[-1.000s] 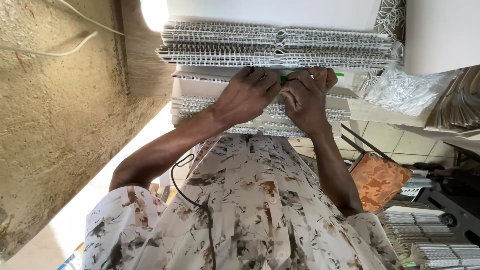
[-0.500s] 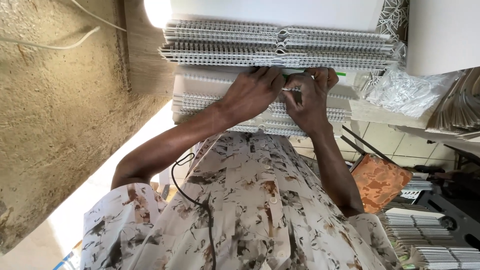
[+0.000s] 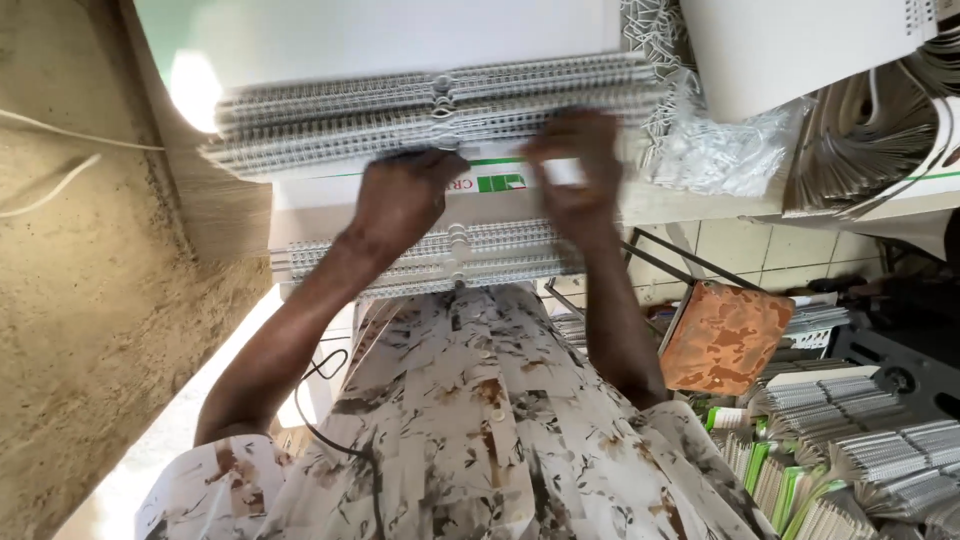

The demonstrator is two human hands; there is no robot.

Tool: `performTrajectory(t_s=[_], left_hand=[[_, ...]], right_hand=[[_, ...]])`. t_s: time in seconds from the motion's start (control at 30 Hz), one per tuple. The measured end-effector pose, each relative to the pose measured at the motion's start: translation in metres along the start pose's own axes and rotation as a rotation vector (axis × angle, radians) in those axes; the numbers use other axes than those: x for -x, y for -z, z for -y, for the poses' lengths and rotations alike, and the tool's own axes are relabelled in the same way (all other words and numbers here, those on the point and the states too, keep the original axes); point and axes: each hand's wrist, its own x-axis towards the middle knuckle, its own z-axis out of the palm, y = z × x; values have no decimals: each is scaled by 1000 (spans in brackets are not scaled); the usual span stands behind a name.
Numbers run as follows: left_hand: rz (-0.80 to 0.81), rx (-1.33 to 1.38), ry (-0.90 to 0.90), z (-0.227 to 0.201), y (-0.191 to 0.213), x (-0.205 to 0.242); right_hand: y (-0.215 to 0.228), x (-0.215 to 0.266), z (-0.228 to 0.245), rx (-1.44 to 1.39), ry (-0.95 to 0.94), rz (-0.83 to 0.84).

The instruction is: The person repeatedly picks up spiral wire bindings and inserts them into the pre-punched holes of stacked notebooks. They then close the wire loops to secure the bindings and place the finished notebooks into a growing stack.

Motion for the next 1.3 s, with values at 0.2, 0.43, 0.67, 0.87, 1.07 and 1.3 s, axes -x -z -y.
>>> performTrajectory(t_s=[0.2, 0.43, 0.67, 0.87, 1.07, 1.3], left_hand=[[-106, 75, -60, -4, 30, -34], [-107, 75, -47, -4, 34, -33], [-88, 80, -45, -1, 30, -29], [256, 291, -81, -1, 77, -34], [573, 399, -101, -4, 92, -24], [663, 222, -88, 10, 69, 10]], right_hand=[[111, 11, -140, 383, -314, 69], [67, 38, -220, 859, -300, 204], [119, 10, -149, -181, -258, -270], [79, 18, -3, -347, -286, 223], [7, 33, 8, -105, -118, 484], [7, 30, 8, 3, -52, 474]])
